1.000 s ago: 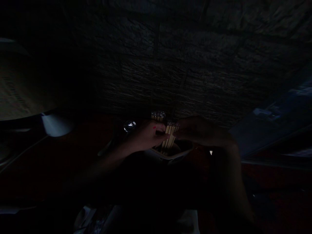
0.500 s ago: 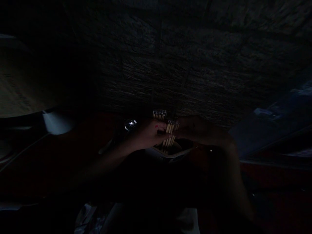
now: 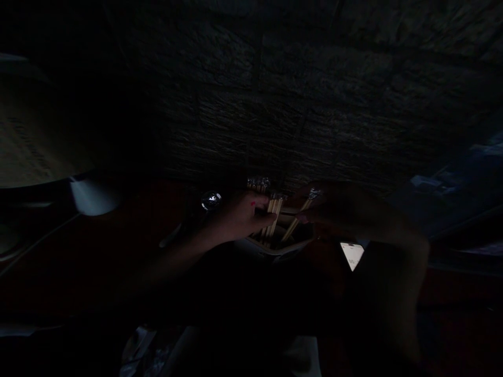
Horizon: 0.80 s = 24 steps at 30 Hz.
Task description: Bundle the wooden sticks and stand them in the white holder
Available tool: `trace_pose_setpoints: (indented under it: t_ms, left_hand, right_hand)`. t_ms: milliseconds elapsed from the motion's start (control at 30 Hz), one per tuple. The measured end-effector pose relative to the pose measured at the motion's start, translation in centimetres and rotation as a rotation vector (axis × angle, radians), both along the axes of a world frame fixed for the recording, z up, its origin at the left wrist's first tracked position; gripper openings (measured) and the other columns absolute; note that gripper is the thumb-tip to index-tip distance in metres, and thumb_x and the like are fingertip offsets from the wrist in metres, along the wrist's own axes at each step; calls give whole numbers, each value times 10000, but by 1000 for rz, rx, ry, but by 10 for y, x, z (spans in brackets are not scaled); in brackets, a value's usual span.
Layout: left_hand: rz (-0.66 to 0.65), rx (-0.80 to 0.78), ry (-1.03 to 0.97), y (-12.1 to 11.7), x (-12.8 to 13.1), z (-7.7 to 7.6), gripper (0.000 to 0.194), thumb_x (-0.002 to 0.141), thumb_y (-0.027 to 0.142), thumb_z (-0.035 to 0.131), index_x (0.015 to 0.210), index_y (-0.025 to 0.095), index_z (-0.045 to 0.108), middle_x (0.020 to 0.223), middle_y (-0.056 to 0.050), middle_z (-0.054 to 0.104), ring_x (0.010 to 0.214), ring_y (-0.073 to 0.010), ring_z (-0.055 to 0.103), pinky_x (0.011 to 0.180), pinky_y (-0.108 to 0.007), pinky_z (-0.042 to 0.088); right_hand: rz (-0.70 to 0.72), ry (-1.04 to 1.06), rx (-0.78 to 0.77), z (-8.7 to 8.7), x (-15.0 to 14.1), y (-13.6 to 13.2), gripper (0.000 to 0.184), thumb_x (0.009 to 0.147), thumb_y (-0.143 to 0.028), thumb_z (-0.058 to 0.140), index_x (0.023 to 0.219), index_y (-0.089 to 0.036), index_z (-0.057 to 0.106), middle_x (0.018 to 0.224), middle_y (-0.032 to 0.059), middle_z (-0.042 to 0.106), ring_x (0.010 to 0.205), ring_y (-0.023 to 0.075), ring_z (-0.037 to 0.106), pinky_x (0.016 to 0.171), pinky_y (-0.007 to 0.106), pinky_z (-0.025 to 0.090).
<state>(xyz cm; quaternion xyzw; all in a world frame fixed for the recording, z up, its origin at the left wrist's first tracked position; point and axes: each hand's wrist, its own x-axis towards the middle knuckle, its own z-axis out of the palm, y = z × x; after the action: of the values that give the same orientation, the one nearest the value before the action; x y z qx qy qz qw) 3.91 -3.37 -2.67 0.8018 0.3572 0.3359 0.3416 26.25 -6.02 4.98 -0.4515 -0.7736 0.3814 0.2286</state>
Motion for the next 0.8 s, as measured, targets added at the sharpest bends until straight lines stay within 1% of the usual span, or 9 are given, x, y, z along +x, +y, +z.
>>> trace_pose_setpoints:
  t_ms: [67, 133, 233, 333, 500, 567, 633, 733, 800]
  left_hand:
    - [19, 16, -4, -1, 1, 1, 210, 791, 258, 641, 963, 168, 721, 957, -67, 754, 893, -218, 693, 785, -309, 541]
    - [29, 16, -13, -2, 1, 1, 189, 798, 262, 639, 937, 162, 720, 951, -65, 756, 890, -217, 697, 789, -307, 543]
    - [16, 3, -36, -2, 2, 1, 181, 812, 264, 625, 920, 149, 714, 953, -70, 754, 887, -212, 703, 800, -303, 543]
    - [-6, -1, -52, -1, 2, -2, 189, 814, 257, 618, 945, 157, 712, 966, -61, 753, 887, -209, 707, 805, -305, 544]
    - [-18, 6, -51, 1, 3, -5, 217, 818, 274, 617, 979, 169, 717, 970, -54, 755, 895, -209, 707, 804, -305, 544]
    - [-20, 8, -47, 1, 2, -5, 229, 824, 301, 616, 984, 176, 722, 980, -55, 756, 902, -212, 707, 806, -306, 543]
    - [-14, 10, -34, 1, 2, -3, 243, 823, 319, 620, 992, 180, 725, 999, -59, 755, 909, -215, 707, 808, -305, 542]
    - [-9, 2, -14, 0, 1, -1, 251, 824, 312, 617, 1010, 184, 726, 1029, -59, 751, 920, -215, 706, 801, -300, 541]
    - [3, 1, -17, 0, 1, 0, 231, 813, 294, 627, 987, 184, 732, 997, -57, 758, 897, -213, 708, 782, -297, 542]
  right_hand:
    - [-27, 20, 8, 0, 0, -2, 335, 750, -352, 735, 1054, -227, 671, 887, 40, 750, 826, 214, 709, 676, 298, 565]
    - [-41, 51, 21, 1, -1, -6, 336, 741, -341, 742, 1045, -219, 667, 916, 49, 748, 861, 225, 709, 700, 307, 574]
    - [-63, 106, 83, 6, -2, -14, 237, 739, -321, 744, 949, -222, 692, 949, 48, 740, 910, 229, 700, 715, 299, 573]
    - [-43, 52, 159, 8, -3, -18, 150, 765, -338, 723, 859, -222, 711, 907, 36, 737, 902, 218, 696, 688, 283, 560]
    - [18, -73, 210, -1, -7, -9, 227, 805, -369, 692, 971, -214, 692, 921, 23, 748, 831, 186, 705, 677, 266, 537]
    - [35, -70, 219, -5, -8, -5, 236, 810, -363, 689, 996, -217, 681, 932, 21, 747, 828, 186, 708, 684, 266, 536]
    - [38, -30, 234, -6, -7, -3, 217, 808, -364, 691, 970, -219, 684, 940, 20, 746, 846, 191, 707, 697, 268, 538]
    - [-16, 6, 243, -5, -5, -4, 231, 785, -374, 708, 954, -217, 684, 923, 23, 749, 828, 197, 705, 676, 273, 541]
    - [-46, 1, 216, -5, -5, -4, 280, 774, -372, 716, 1001, -213, 676, 893, 27, 754, 783, 194, 705, 646, 273, 538]
